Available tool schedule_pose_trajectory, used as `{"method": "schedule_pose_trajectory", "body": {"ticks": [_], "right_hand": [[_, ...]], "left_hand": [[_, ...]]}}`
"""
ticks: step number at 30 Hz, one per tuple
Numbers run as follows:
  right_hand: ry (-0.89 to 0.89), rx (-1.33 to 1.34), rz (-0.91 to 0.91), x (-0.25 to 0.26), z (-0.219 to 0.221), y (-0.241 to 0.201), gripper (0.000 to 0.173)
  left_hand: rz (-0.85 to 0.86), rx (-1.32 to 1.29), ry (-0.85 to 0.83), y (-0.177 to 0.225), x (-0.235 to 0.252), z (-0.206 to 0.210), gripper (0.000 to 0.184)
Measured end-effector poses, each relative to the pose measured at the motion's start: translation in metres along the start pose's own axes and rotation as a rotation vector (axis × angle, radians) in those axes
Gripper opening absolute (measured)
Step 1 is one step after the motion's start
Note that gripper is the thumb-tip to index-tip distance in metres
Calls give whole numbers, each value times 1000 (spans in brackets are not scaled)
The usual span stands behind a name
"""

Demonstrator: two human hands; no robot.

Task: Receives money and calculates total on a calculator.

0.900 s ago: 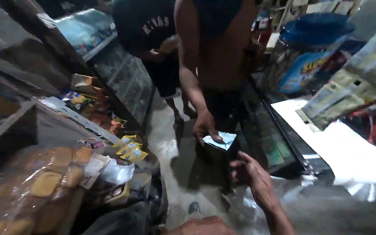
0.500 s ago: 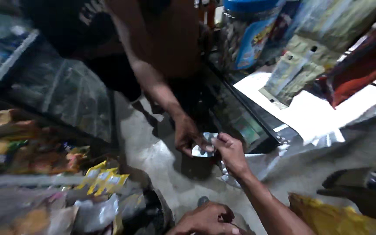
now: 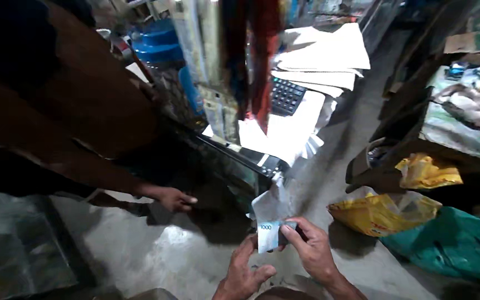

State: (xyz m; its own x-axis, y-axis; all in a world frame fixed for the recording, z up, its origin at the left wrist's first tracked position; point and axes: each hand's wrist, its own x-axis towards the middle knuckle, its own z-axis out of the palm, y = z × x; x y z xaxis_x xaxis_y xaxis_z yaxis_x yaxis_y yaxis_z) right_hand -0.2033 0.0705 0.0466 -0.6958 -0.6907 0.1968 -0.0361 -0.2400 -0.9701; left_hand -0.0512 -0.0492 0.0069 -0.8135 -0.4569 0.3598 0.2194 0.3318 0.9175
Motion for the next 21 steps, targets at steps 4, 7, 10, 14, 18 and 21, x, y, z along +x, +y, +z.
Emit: {"method": "schedule_pose_trajectory", "body": {"ticks": [4,7,10,14,18,21], "right_hand": [[119,-82,-24,-26,-61,9,11],[85,-216,8,-43,-123,7,15],[34,-287,58,-57,-185,2,16],[139,-389,34,-65,-244,-17,18],[375,-175,15,-58,-278,-25,9],[379,-8,2,-49,-290,-21,6]], "left_hand": [[88,13,10,2,30,62,23],[101,82,-130,0,43,111,23],[94,157,-265,4,52,161,23],[58,11,-197,13,69,221,31],[-25,-171,-293,5,75,275,63],[-37,-211,-313,5,84,295,65]]}}
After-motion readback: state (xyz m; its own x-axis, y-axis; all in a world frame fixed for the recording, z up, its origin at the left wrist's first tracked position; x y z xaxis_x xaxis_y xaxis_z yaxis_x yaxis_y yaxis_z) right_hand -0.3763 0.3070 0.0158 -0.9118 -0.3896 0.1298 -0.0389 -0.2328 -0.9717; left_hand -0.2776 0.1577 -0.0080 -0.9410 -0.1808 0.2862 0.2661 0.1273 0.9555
